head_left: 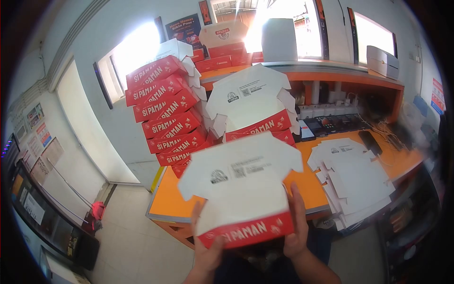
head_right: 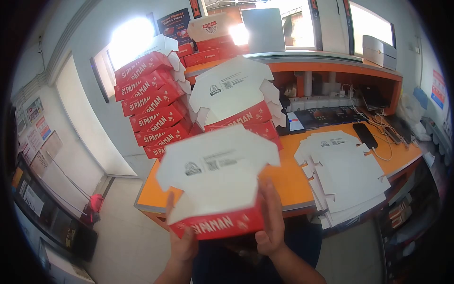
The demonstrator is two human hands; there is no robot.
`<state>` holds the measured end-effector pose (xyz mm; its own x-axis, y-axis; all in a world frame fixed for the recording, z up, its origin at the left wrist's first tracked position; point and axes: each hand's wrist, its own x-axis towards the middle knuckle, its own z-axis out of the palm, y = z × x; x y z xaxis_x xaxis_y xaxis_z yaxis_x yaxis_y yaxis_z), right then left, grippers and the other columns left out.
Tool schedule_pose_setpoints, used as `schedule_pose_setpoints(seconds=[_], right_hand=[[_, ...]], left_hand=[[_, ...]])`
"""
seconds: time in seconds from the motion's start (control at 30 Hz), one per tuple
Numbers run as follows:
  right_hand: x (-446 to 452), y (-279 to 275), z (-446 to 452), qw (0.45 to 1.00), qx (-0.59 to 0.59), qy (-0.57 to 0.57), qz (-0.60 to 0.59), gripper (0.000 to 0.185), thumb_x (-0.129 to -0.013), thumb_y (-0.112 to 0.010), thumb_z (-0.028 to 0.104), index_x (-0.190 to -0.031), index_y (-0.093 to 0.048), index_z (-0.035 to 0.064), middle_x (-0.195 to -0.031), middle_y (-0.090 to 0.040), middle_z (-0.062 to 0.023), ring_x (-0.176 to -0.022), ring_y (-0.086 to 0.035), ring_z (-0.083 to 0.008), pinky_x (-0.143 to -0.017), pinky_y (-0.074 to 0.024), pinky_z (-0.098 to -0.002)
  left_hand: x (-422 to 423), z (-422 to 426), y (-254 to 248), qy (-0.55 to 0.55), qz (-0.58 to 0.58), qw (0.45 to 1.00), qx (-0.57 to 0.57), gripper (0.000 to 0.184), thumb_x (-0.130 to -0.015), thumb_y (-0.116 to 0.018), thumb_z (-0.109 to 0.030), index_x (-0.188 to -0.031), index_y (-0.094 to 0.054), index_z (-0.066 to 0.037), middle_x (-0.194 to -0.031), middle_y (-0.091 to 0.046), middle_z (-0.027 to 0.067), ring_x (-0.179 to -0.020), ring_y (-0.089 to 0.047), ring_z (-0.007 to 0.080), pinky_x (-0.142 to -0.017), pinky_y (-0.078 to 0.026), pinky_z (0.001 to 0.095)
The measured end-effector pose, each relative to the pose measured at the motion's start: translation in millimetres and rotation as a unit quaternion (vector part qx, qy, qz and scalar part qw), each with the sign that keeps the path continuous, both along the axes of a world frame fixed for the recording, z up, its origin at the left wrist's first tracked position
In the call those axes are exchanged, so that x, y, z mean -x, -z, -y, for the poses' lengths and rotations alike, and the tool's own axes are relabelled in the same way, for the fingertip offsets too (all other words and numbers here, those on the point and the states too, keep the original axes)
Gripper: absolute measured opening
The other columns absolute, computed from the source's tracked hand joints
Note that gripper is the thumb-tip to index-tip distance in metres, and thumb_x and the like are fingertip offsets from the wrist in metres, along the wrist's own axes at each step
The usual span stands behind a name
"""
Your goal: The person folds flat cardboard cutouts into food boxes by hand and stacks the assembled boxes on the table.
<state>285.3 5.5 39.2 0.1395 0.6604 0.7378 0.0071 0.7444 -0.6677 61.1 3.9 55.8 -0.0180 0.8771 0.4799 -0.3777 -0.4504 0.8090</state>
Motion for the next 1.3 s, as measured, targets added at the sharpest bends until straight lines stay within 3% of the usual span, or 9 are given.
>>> schedule_pose_setpoints(seconds=[0.1, 0.2, 0.3, 0.43, 0.53, 0.77, 1.07, 1.27, 1.3], right_hand=[[-10.0, 3.4, -12.4, 0.997, -0.009, 0.059, 0.038, 0.092, -0.103, -0.062, 0.05, -0.169, -0.024, -0.0025, -0.173, -0.024, -0.0297, -0.156, -0.037, -0.0432, -0.122, -0.0366, -0.0522], [-23.4, 13.0, -25.9, 0.977, 0.031, 0.175, 0.115, 0.084, -0.096, -0.074, 0.031, -0.163, -0.035, -0.0022, -0.168, -0.032, -0.0282, -0.151, -0.042, -0.0424, -0.117, -0.0428, -0.0524], [-27.3, 16.7, -33.2, 0.962, 0.072, 0.223, 0.142, 0.08, -0.087, -0.079, 0.016, -0.157, -0.042, -0.003, -0.162, -0.038, -0.0285, -0.147, -0.045, -0.0442, -0.115, -0.0438, -0.0526], [-21.2, 6.0, -28.1, 0.94, 0.081, 0.25, 0.217, 0.079, -0.087, -0.079, 0.018, -0.154, -0.045, -0.0036, -0.158, -0.041, -0.0309, -0.145, -0.046, -0.0474, -0.115, -0.0445, -0.0527], [-21.5, 6.7, -29.0, 0.935, 0.079, 0.253, 0.234, 0.079, -0.086, -0.081, 0.02, -0.153, -0.046, -0.0034, -0.156, -0.042, -0.032, -0.143, -0.047, -0.049, -0.115, -0.0452, -0.0529], [-20.0, 8.5, -30.8, 0.931, 0.073, 0.252, 0.255, 0.081, -0.084, -0.083, 0.022, -0.152, -0.048, -0.0022, -0.154, -0.044, -0.0323, -0.139, -0.052, -0.0489, -0.111, -0.0493, -0.0521], [-14.4, 9.3, -32.7, 0.917, 0.038, 0.287, 0.276, 0.081, -0.082, -0.085, 0.024, -0.151, -0.051, 0.0005, -0.152, -0.047, -0.0306, -0.131, -0.06, -0.0463, -0.101, -0.0551, -0.0501], [-15.2, 9.8, -33.0, 0.915, 0.037, 0.28, 0.289, 0.08, -0.082, -0.086, 0.025, -0.151, -0.052, 0.0027, -0.153, -0.05, -0.0271, -0.13, -0.062, -0.0424, -0.101, -0.0557, -0.0484], [-16.2, 9.4, -31.6, 0.914, 0.042, 0.279, 0.291, 0.08, -0.082, -0.086, 0.025, -0.151, -0.053, 0.0033, -0.153, -0.05, -0.0262, -0.13, -0.062, -0.0417, -0.101, -0.0558, -0.048]], left_hand=[[13.4, -24.9, -28.8, -0.072, 0.027, 0.992, -0.101, 0.101, -0.103, -0.074, -0.033, -0.173, -0.006, -0.007, -0.165, -0.04, 0.0181, -0.147, -0.05, 0.0305, -0.122, -0.043, 0.0461], [21.7, -65.1, -85.5, -0.098, 0.034, 0.977, -0.186, 0.091, -0.105, -0.071, -0.033, -0.171, -0.014, -0.009, -0.161, -0.046, 0.0166, -0.144, -0.054, 0.0288, -0.12, -0.045, 0.0455], [4.0, -116.9, -138.8, -0.16, -0.081, 0.952, -0.247, 0.078, -0.107, -0.069, -0.028, -0.167, -0.024, -0.008, -0.164, -0.041, 0.0149, -0.146, -0.05, 0.0276, -0.12, -0.045, 0.0457], [-29.6, -184.6, -167.3, -0.203, -0.188, 0.927, -0.253, 0.077, -0.102, -0.076, -0.028, -0.164, -0.032, -0.01, -0.168, -0.029, 0.0167, -0.156, -0.034, 0.0314, -0.127, -0.035, 0.0468], [-39.5, -230.2, -156.2, -0.121, -0.181, 0.94, -0.262, 0.075, -0.103, -0.075, -0.029, -0.163, -0.034, -0.012, -0.17, -0.025, 0.0175, -0.158, -0.028, 0.0328, -0.13, -0.027, 0.0479], [-46.4, -245.4, -135.3, -0.015, -0.154, 0.967, -0.204, 0.08, -0.102, -0.077, -0.029, -0.166, -0.031, -0.013, -0.168, -0.032, 0.0177, -0.153, -0.039, 0.0301, -0.124, -0.039, 0.0437], [-42.7, -271.7, -111.8, 0.074, -0.161, 0.975, -0.133, 0.096, -0.101, -0.077, -0.021, -0.174, -0.015, -0.017, -0.175, -0.027, 0.0158, -0.157, -0.034, 0.0271, -0.124, -0.039, 0.0435], [-47.9, -260.8, -88.3, 0.002, -0.137, 0.969, -0.204, 0.1, -0.102, -0.072, -0.014, -0.175, -0.003, -0.016, -0.178, -0.018, 0.0164, -0.16, -0.03, 0.0275, -0.125, -0.038, 0.0482], [-48.4, -260.4, -79.2, -0.052, -0.15, 0.962, -0.223, 0.096, -0.103, -0.068, -0.012, -0.174, -0.004, -0.013, -0.177, -0.02, 0.0185, -0.162, -0.027, 0.0298, -0.127, -0.032, 0.0489]])
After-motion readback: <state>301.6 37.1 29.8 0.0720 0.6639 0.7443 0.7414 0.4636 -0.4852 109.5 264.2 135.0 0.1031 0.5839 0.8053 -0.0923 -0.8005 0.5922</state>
